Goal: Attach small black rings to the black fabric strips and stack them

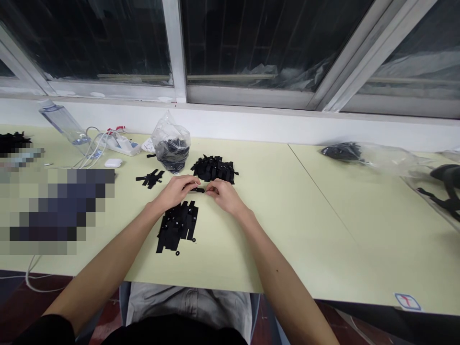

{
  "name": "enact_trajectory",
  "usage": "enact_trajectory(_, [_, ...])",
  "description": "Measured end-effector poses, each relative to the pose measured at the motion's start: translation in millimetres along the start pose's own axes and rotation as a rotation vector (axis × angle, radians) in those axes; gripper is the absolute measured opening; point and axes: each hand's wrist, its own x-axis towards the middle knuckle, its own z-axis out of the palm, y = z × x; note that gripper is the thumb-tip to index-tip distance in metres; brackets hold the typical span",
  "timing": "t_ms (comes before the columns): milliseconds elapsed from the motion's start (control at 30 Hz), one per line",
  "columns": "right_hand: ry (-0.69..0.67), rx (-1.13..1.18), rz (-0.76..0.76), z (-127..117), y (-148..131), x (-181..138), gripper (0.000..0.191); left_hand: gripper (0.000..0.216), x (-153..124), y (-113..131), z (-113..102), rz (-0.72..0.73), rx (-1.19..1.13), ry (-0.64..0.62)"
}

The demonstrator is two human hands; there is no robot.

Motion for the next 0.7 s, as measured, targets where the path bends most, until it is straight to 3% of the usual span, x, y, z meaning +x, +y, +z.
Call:
enact_trajectory(167, [-0.005, -0.002, 0.003, 0, -1, 0, 0.009, 0.019, 1, -1, 0, -0.047, -0.012, 0.048])
enact_trajectory(700, [0.039, 0.069, 0.055, 0, -11, -3, 0.011, 0.041, 1, -16, 9, 0.043, 0.105, 0.040])
